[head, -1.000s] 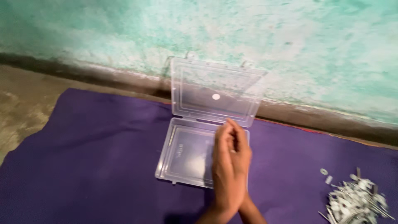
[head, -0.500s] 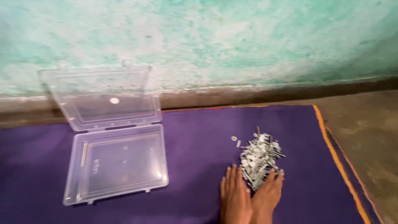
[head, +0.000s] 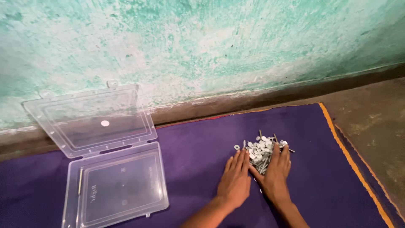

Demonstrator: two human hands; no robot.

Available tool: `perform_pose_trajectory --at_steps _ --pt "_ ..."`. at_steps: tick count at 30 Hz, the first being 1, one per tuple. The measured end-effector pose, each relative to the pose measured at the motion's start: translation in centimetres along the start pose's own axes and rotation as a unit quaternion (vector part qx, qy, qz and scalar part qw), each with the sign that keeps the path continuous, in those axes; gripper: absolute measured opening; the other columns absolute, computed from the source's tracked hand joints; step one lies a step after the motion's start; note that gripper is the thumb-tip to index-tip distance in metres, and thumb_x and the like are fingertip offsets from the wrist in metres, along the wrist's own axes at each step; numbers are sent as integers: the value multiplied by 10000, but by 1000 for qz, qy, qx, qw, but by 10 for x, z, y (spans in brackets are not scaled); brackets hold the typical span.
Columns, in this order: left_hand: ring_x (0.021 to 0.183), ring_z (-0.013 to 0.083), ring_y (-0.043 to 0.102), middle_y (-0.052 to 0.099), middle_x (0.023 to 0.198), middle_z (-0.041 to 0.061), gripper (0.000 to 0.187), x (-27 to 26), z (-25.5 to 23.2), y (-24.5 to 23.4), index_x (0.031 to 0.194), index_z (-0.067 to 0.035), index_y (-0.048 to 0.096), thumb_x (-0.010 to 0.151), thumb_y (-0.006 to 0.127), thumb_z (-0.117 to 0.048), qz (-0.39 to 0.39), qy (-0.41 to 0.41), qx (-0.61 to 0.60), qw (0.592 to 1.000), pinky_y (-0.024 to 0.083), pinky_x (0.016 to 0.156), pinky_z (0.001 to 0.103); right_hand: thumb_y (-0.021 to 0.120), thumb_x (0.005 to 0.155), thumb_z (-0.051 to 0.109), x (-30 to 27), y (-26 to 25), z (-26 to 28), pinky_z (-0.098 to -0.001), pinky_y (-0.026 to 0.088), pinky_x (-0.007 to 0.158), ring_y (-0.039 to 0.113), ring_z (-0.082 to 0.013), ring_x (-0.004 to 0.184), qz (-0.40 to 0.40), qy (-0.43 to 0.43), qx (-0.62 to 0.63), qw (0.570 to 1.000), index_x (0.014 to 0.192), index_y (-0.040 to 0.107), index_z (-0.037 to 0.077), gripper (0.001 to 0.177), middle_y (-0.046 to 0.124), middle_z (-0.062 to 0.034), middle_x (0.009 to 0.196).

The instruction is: The person picks up metal screws and white washers from a pile on the floor and places the screws into a plastic storage container.

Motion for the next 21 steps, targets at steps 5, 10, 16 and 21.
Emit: perform_pose_trajectory --at_steps 5,10,16,21 --pt "1439 364 384 432 1519 244 569 37 10 -18 1443 76 410 893 540 11 1 -3 -17 1000 282 1182 474 815 715 516 28 1 -3 -603 166 1153 168 -506 1465 63 -42 12 997 1556 203 -42 1180 192 -360 1594" --pt "1268 360 559 601 1306 192 448 60 1 -44 1329 15 545 882 537 48 -51 -62 -98 992 439 1080 452 569 1021 357 28 -34 -24 -509 329 1173 442 -418 1412 -24 61 155 986 1495 437 -26 624 486 -273 1503" --pt "1325 384 519 552 1405 225 583 116 -29 -20 1392 55 494 817 589 47 -33 29 -96 994 424 1097 449 527 1000 100 59 -57 -36 -412 522 967 689 -341 1145 -83 84 187 975 1326 604 7 348 698 -204 1238" --pt "1421 343 395 412 1542 216 777 163 -31 41 1488 47 356 774 664 30 81 10 -42 996 333 1150 425 539 954 65 86 -38 -47 -433 546 881 707 -403 1036 -21 77 178 981 1247 669 10 325 714 -246 1121"
Point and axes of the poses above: each hand's wrist, its own x-axis towards the middle knuckle, its own y-axis out of the palm, z = x × y, the point moved 10 cm from there along x, towards the middle knuckle
